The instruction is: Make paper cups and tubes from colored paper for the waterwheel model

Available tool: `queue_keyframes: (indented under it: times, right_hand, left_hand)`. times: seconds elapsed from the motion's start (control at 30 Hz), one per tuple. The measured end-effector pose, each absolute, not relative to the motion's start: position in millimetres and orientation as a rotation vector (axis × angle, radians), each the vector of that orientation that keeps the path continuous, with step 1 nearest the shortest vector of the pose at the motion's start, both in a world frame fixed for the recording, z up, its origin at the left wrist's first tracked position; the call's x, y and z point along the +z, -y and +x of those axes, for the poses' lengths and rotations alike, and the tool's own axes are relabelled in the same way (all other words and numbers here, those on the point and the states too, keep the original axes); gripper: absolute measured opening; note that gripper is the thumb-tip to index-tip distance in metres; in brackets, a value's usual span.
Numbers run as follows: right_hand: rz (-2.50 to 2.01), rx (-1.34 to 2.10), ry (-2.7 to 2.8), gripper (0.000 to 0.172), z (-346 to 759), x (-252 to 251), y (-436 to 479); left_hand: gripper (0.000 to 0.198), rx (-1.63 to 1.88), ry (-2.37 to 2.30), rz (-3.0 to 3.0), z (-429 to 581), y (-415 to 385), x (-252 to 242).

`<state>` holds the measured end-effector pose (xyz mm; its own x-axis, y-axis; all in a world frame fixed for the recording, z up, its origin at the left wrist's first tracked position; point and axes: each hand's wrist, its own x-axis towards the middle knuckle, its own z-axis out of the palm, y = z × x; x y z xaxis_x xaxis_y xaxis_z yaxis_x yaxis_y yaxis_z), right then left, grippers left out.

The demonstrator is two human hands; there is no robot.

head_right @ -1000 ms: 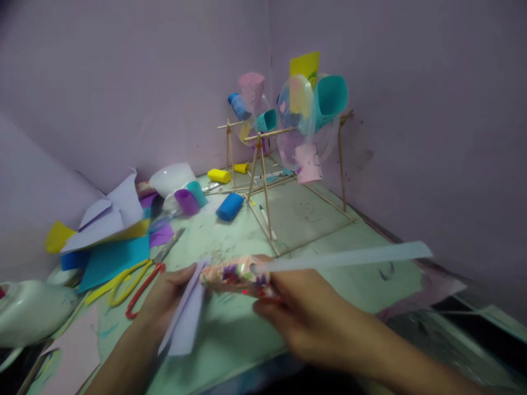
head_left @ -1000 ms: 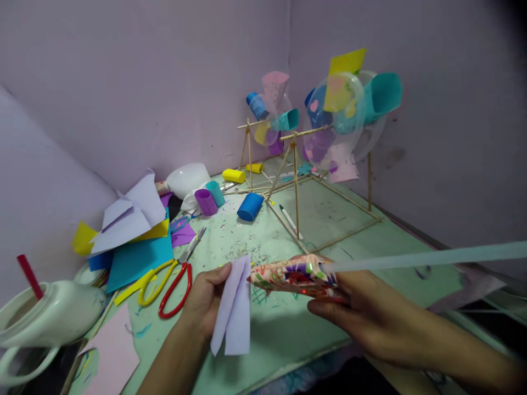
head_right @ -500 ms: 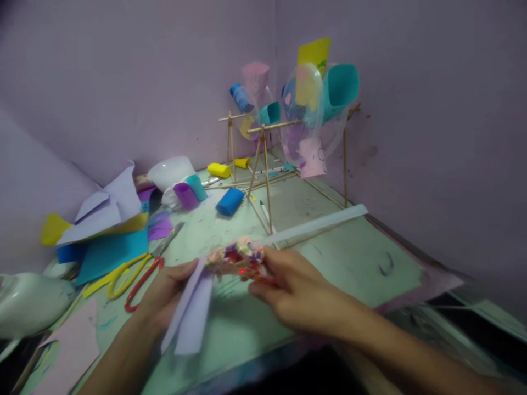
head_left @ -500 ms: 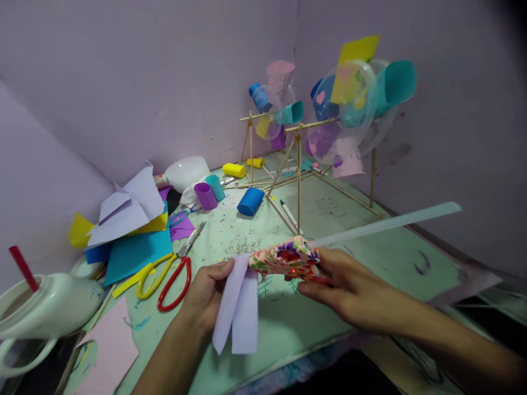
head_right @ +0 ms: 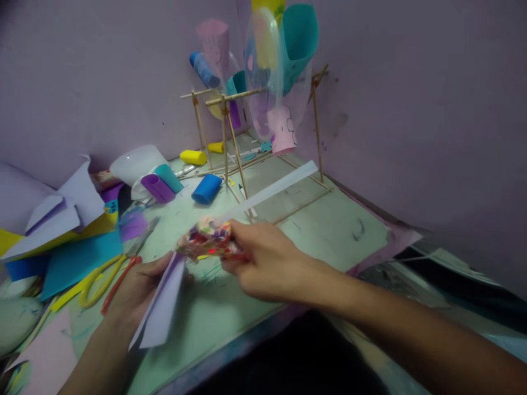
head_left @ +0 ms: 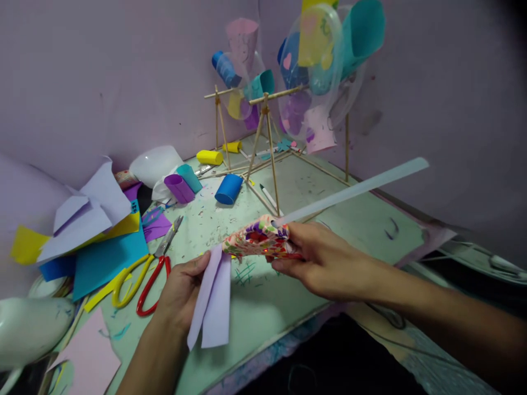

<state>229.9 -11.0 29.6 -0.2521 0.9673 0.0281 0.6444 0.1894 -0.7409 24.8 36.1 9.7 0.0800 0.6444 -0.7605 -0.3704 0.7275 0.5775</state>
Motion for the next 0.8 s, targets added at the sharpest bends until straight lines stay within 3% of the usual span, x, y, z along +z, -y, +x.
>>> queue_keyframes:
  times: [0.8]
  right_hand:
    - [-1.489, 0.803, 1.953, 0.019, 235.5, 25.8, 12.2]
  left_hand:
    - [0.016, 0.777, -1.307, 0.224, 24.3, -36.4, 8.1]
